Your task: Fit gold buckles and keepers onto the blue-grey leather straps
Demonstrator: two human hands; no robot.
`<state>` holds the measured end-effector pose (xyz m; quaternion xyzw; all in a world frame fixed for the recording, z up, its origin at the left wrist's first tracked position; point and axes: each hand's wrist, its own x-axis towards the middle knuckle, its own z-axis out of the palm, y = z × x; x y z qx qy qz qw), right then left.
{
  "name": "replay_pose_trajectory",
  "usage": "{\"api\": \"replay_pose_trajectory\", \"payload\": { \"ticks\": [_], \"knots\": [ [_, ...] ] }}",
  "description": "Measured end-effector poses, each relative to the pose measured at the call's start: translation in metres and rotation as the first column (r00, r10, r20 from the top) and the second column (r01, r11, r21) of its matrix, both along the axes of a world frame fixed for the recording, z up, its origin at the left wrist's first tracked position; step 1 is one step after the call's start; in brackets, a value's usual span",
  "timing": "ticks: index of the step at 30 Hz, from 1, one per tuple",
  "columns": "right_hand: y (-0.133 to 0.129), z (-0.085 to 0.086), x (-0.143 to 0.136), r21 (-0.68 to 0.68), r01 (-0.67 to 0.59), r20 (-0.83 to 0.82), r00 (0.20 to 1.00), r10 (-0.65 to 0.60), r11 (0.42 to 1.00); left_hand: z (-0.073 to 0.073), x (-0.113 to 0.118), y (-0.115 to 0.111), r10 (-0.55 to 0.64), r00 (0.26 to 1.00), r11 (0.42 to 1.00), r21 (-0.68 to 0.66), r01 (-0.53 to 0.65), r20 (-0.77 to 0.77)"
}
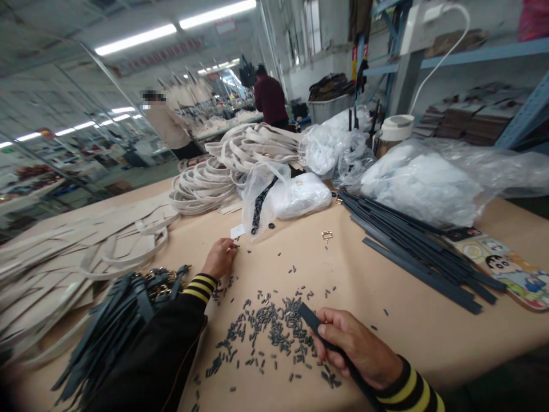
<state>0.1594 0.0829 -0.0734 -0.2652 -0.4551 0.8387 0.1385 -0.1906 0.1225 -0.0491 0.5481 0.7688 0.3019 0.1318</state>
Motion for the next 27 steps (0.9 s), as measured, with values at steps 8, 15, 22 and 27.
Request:
{"api": "replay_pose_trajectory", "payload": {
  "ticks": [8, 15, 22, 27],
  "knots": [
    [-0.026, 0.033, -0.006, 0.615, 0.01, 0.199, 0.966, -0.167, 0.789, 0.003, 0.144, -0.104, -0.088, 0.509, 0.991, 0.024, 0.131, 0.856],
    [-0.041, 0.043, -0.005, 0.769, -0.051, 0.284, 0.92, -0.269, 0.637, 0.0, 0.18, -0.13, -0.098, 0.375, 0.995, 0.083, 0.055, 0.922],
    [-0.039, 0.051, 0.022, 0.678, -0.161, 0.299, 0.952, -0.068, 0.717, 0.01, 0.195, -0.139, -0.185, 0.574, 0.981, 0.115, 0.157, 0.798],
    [-0.04, 0.044, 0.029, 0.634, -0.176, 0.288, 0.957, -0.018, 0.753, 0.008, 0.206, -0.143, -0.174, 0.551, 0.979, 0.084, 0.185, 0.816]
  ]
}}
